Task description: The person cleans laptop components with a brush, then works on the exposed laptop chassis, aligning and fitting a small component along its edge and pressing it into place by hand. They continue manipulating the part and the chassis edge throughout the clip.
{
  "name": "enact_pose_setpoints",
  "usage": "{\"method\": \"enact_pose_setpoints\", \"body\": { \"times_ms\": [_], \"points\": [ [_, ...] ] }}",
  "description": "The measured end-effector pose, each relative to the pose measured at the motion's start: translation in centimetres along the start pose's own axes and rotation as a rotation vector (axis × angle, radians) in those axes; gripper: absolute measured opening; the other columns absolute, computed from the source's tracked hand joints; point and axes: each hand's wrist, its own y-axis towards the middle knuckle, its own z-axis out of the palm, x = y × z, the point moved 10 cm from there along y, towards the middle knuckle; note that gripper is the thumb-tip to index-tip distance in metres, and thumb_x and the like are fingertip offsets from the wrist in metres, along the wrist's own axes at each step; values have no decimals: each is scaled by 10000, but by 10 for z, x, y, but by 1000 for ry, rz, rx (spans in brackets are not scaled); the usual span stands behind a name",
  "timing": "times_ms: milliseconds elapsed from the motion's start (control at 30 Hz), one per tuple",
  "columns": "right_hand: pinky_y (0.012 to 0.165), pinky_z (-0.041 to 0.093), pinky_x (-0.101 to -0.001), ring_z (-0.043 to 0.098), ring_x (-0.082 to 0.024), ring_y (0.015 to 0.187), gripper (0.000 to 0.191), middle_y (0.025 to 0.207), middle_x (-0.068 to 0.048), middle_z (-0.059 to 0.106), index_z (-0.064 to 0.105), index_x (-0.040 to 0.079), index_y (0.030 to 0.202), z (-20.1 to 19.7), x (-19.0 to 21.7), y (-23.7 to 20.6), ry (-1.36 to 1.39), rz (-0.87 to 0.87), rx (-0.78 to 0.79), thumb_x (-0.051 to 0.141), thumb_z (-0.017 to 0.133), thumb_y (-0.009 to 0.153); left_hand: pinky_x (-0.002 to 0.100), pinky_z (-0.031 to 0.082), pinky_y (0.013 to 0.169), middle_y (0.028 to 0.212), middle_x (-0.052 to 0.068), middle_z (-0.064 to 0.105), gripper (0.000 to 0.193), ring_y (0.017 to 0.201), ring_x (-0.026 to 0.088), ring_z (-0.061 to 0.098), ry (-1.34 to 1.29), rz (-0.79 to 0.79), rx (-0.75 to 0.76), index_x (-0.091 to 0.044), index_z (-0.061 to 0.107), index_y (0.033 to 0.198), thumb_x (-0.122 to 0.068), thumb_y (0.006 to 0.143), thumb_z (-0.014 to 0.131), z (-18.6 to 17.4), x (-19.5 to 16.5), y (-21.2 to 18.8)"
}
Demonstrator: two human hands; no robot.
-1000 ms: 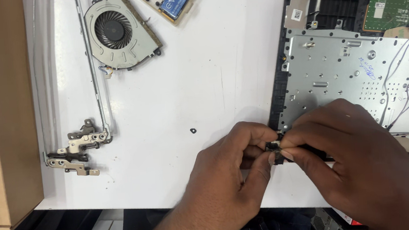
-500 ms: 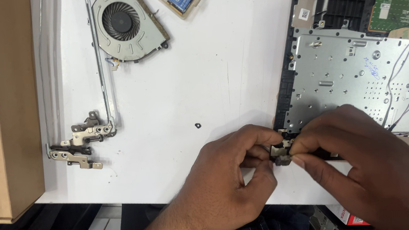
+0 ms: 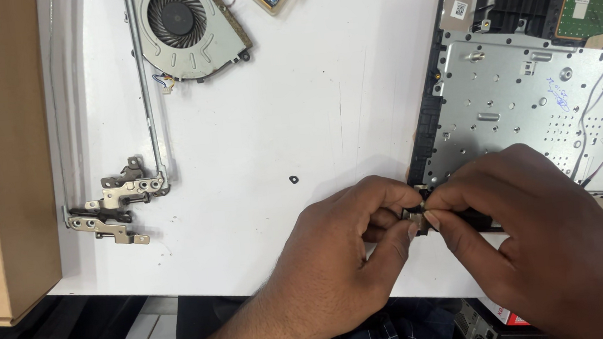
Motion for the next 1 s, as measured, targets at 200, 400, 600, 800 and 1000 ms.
{"method": "enact_pose_setpoints", "body": {
  "times_ms": [200, 400, 600, 800, 1000],
  "points": [
    [806, 516, -391, 625, -240, 989, 264, 1025, -28, 659, 743, 142, 1037, -7, 17, -13, -80, -255, -184, 309, 786, 837, 282, 663, 836, 1009, 110, 743, 205, 954, 150, 780, 47, -26, -14, -18, 614, 1205, -73, 1008, 615, 0, 0, 0],
    [885, 485, -403, 595, -241, 1062, 376, 1104, -38, 608, 738, 150, 1108, -4, 21, -25, -151, -370, -230, 356, 788, 798, 288, 655, 766, 970, 100, 756, 200, 902, 147, 789, 61, -27, -8, -35, 631, 1207, -102, 1020, 611, -2, 0, -2],
    [891, 481, -389, 595, -219, 1059, 366, 1079, -16, 609, 749, 179, 1129, -3, 16, -29, -145, -353, -216, 366, 783, 815, 302, 662, 798, 991, 96, 769, 230, 928, 150, 793, 21, -37, 41, -47, 637, 1247, -83, 1025, 592, -3, 2, -3],
    [916, 468, -395, 596, -198, 1060, 357, 1014, 13, 631, 754, 198, 1169, -2, 15, -29, -137, -333, -193, 342, 765, 843, 302, 679, 913, 1047, 116, 763, 264, 1021, 165, 791, -16, 1, 44, -40, 609, 1281, -49, 1018, 590, -1, 1, -3],
    [941, 469, -418, 592, -218, 1048, 346, 976, 18, 629, 761, 226, 1149, -3, 20, -33, -228, -326, -213, 361, 757, 831, 299, 676, 915, 1060, 109, 756, 274, 1040, 171, 790, 15, -15, 48, -47, 611, 1280, -41, 1006, 588, -1, 2, -2]
  ]
}}
